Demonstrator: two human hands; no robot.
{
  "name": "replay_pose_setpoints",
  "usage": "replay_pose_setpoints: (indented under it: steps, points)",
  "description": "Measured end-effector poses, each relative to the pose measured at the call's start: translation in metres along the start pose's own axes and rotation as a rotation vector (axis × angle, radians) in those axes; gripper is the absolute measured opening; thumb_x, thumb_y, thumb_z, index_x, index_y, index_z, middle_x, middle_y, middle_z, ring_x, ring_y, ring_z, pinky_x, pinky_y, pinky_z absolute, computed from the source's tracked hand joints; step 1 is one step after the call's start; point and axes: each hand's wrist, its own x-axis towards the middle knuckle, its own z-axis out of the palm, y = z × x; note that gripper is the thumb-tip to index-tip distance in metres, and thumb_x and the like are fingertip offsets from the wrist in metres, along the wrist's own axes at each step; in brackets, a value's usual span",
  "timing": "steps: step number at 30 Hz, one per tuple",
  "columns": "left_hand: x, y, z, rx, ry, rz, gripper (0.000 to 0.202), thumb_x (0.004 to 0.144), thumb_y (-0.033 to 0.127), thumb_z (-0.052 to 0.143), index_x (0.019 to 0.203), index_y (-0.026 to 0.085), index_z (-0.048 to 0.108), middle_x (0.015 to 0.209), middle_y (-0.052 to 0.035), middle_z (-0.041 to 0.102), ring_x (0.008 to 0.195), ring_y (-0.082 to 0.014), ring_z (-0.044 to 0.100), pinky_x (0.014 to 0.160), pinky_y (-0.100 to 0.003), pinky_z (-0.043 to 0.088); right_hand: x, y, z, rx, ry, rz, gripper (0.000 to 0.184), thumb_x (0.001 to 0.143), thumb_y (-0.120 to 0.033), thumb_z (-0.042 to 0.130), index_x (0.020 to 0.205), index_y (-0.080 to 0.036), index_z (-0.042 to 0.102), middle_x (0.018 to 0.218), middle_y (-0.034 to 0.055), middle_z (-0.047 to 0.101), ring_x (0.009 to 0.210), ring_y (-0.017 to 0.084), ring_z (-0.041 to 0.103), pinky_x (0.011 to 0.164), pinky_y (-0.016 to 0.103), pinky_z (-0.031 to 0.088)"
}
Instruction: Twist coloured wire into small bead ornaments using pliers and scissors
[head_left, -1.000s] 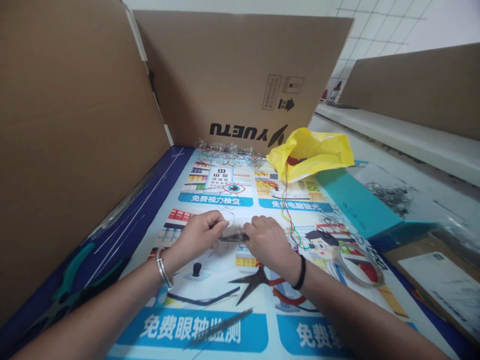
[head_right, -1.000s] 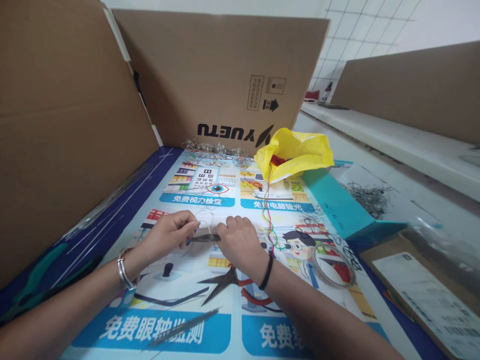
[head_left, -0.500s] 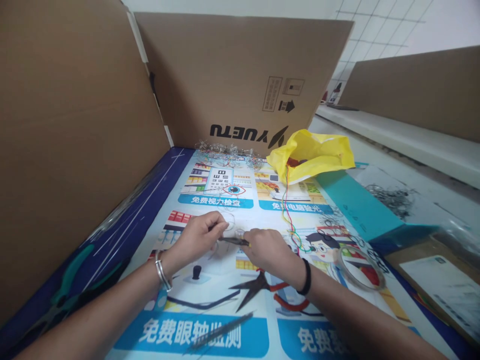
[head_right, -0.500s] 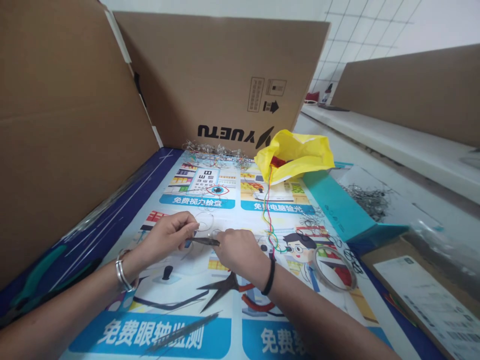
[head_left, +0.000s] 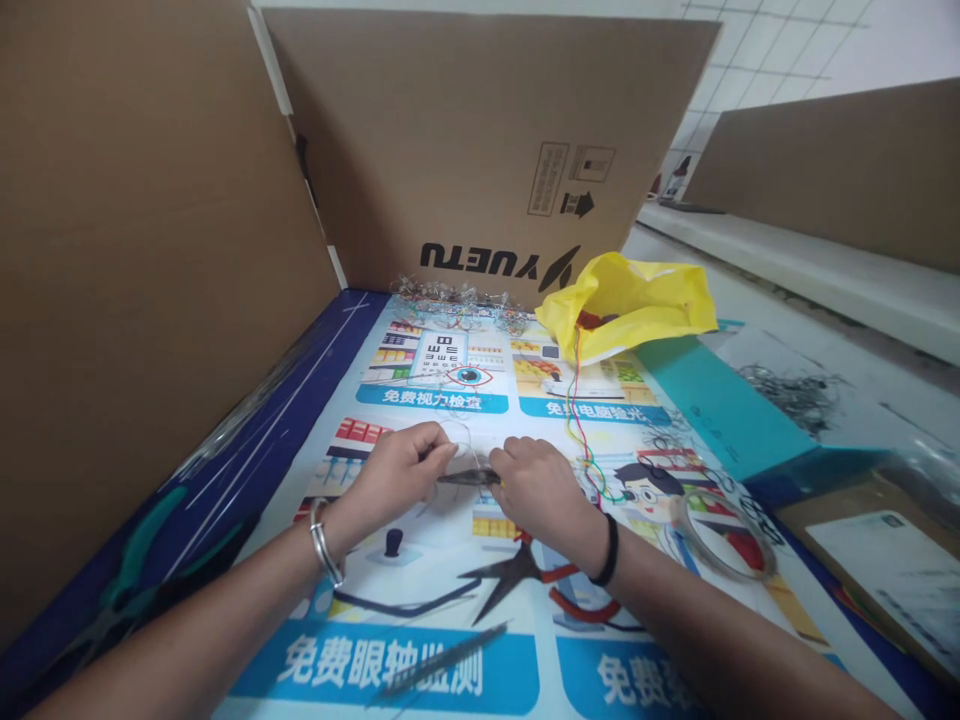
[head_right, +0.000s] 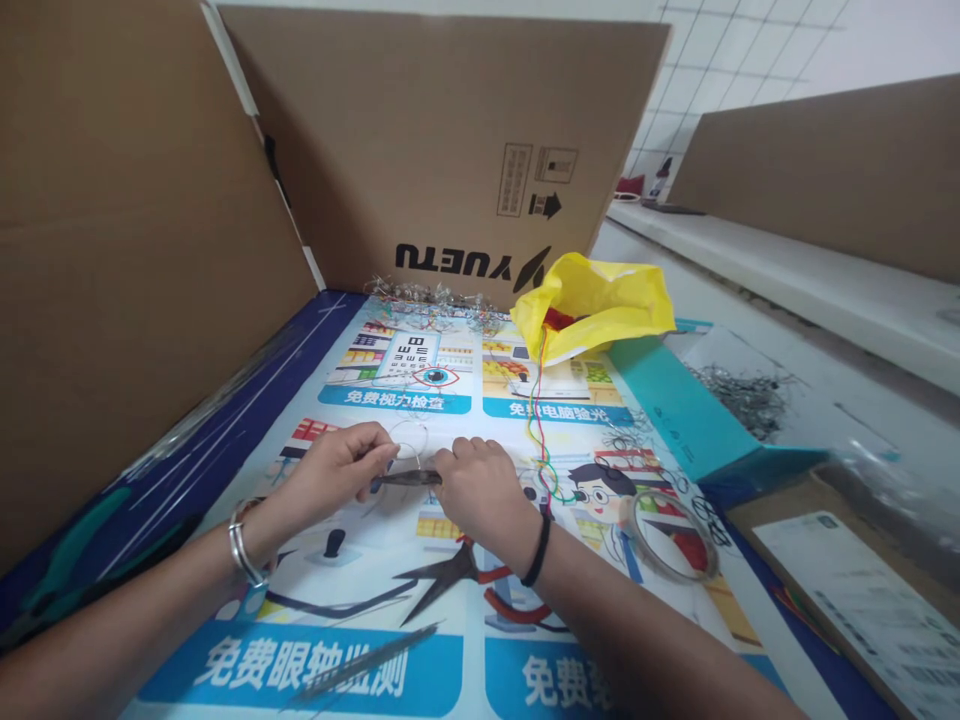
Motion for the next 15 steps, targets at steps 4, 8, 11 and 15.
replay_pose_setpoints:
  steps: [4, 8, 11, 15]
  points:
    - [0.000, -0.001, 0.001, 0.008, -0.019, 0.006, 0.024, 0.083, 0.033, 0.045, 0.064, 0.019, 0.048, 0.047, 0.0070, 0.048, 0.041, -0.0085, 0.047, 0.047, -0.019, 0.035, 0.002, 0.001, 0.003, 0.017, -0.023, -0.015, 0.015, 0.081, -0.030, 0.053, 0.086, -0.018, 0.061, 0.082, 0.0070, 0.062, 0.077, 0.021, 0.057, 0.064, 0.031, 0.037]
    - [0.001, 0.001, -0.003, 0.050, -0.040, 0.023, 0.024, 0.083, 0.033, 0.045, 0.064, 0.019, 0.049, 0.049, 0.0066, 0.048, 0.043, -0.0087, 0.048, 0.046, -0.019, 0.034, 0.003, 0.002, 0.007, 0.032, -0.005, -0.018, 0.014, 0.080, -0.029, 0.054, 0.085, -0.018, 0.061, 0.080, 0.0072, 0.062, 0.077, 0.021, 0.057, 0.064, 0.030, 0.035]
    - [0.006, 0.000, -0.017, 0.142, 0.020, 0.059, 0.024, 0.083, 0.033, 0.044, 0.066, 0.019, 0.051, 0.051, 0.0059, 0.051, 0.046, -0.0092, 0.050, 0.049, -0.019, 0.036, 0.004, 0.006, 0.012, 0.061, 0.074, 0.005, 0.012, 0.080, -0.027, 0.054, 0.084, -0.018, 0.060, 0.084, 0.0074, 0.061, 0.083, 0.021, 0.054, 0.071, 0.030, 0.035]
    - [0.015, -0.009, -0.049, 0.276, 0.069, 0.008, 0.022, 0.083, 0.035, 0.043, 0.072, 0.020, 0.055, 0.052, 0.0056, 0.053, 0.046, -0.0100, 0.050, 0.047, -0.019, 0.035, 0.006, 0.014, 0.020, 0.199, 0.144, 0.067, 0.009, 0.082, -0.024, 0.052, 0.081, -0.019, 0.059, 0.084, 0.0055, 0.059, 0.082, 0.018, 0.052, 0.073, 0.028, 0.035]
